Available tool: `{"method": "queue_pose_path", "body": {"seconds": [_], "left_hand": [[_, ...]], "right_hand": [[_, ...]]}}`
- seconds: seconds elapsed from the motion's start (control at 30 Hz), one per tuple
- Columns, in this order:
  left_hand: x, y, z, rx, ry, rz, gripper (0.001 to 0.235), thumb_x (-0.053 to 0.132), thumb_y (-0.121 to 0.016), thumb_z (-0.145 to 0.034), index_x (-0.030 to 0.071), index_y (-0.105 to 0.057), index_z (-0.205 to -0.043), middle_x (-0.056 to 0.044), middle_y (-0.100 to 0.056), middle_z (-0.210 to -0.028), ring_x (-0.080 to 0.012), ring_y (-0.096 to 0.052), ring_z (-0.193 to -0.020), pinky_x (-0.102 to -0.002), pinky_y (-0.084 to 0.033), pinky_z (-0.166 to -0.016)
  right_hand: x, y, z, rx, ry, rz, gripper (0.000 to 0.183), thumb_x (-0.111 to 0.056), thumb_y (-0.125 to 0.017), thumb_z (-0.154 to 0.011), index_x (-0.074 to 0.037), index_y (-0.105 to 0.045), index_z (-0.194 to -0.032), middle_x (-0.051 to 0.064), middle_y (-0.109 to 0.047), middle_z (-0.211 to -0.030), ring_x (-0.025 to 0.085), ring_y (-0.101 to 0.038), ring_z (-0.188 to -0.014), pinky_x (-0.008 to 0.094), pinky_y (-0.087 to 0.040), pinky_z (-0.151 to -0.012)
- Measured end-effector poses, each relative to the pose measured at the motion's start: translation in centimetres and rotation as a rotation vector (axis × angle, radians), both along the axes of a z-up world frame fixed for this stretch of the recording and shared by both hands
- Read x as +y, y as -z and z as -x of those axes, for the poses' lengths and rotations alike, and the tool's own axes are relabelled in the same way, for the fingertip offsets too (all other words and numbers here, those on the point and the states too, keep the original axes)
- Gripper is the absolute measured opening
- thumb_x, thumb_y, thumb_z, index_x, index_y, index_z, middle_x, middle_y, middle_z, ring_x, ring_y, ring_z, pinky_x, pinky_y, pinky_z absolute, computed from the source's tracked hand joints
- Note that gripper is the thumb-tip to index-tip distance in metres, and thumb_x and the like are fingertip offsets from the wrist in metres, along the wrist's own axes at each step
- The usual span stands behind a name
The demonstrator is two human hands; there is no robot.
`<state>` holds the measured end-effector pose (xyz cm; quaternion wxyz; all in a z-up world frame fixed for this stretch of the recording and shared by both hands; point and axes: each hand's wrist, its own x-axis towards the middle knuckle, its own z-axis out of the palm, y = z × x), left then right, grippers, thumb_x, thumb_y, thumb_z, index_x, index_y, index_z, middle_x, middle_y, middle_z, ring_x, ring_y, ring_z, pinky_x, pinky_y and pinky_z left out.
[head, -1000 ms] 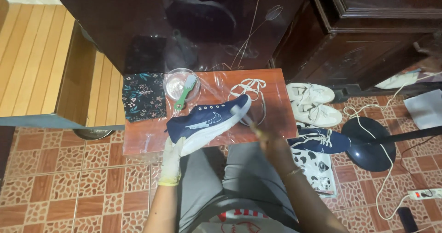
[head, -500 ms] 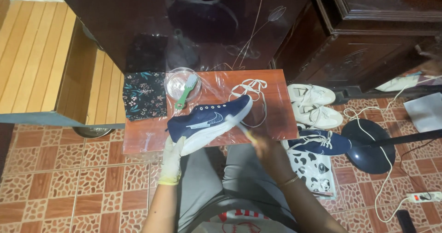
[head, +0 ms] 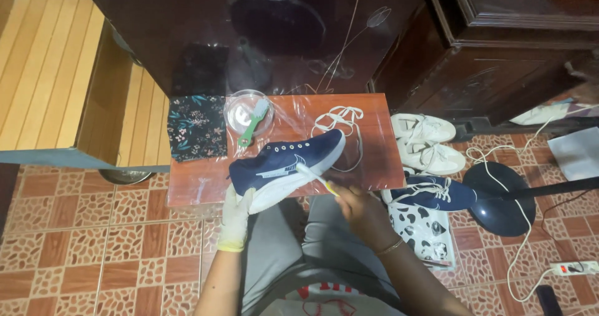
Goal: The person scrubs a blue and white sneaker using a toothbrush and a cleaning solution. They hold the shoe in their left hand and scrub the upper and sole areas with the brush in their right hand.
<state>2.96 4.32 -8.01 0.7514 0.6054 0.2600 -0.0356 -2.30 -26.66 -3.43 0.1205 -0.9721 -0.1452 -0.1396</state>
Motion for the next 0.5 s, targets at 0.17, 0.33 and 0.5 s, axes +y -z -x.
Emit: {"method": "queue_pose_path", "body": {"seconds": [0.17, 0.33, 0.5], "left_hand": [[0.5, 0.8, 1.6, -0.025, 0.106, -0.232, 0.069, 0.021, -0.077, -0.09, 0.014, -0.049, -0.152, -0.018, -0.053, -0.15, -0.0322, -0.044, -0.144, -0.046, -0.039, -0.119], [0.8, 1.9, 1.3, -0.039, 0.137, -0.316, 0.07, 0.024, -0.08, -0.088, 0.017, -0.051, -0.151, -0.013, -0.056, -0.15, -0.0284, -0.041, -0.147, -0.045, -0.035, -0.122], [0.7, 2.4, 1.6, -0.098, 0.153, -0.362, 0.072, 0.019, -0.08, -0.086, 0.013, -0.05, -0.151, -0.017, -0.057, -0.148, -0.0315, -0.043, -0.146, -0.048, -0.032, -0.123]], "right_hand": [[-2.6, -2.9, -1.7, -0.182, 0.179, 0.199, 0.029, -0.035, -0.054, -0.101, -0.01, -0.068, -0.106, 0.012, -0.065, -0.082, 0.029, -0.065, -0.076, 0.04, -0.052, -0.071], [-1.6, -1.0, -1.6, -0.363, 0.128, 0.219, 0.028, -0.04, -0.062, -0.099, -0.02, -0.071, -0.115, 0.005, -0.066, -0.081, 0.024, -0.065, -0.071, 0.038, -0.055, -0.069], [-7.8, 4.1, -2.6, -0.235, 0.058, 0.256, 0.03, -0.028, -0.055, -0.105, -0.003, -0.069, -0.114, 0.021, -0.067, -0.089, 0.04, -0.066, -0.08, 0.048, -0.055, -0.072]]}}
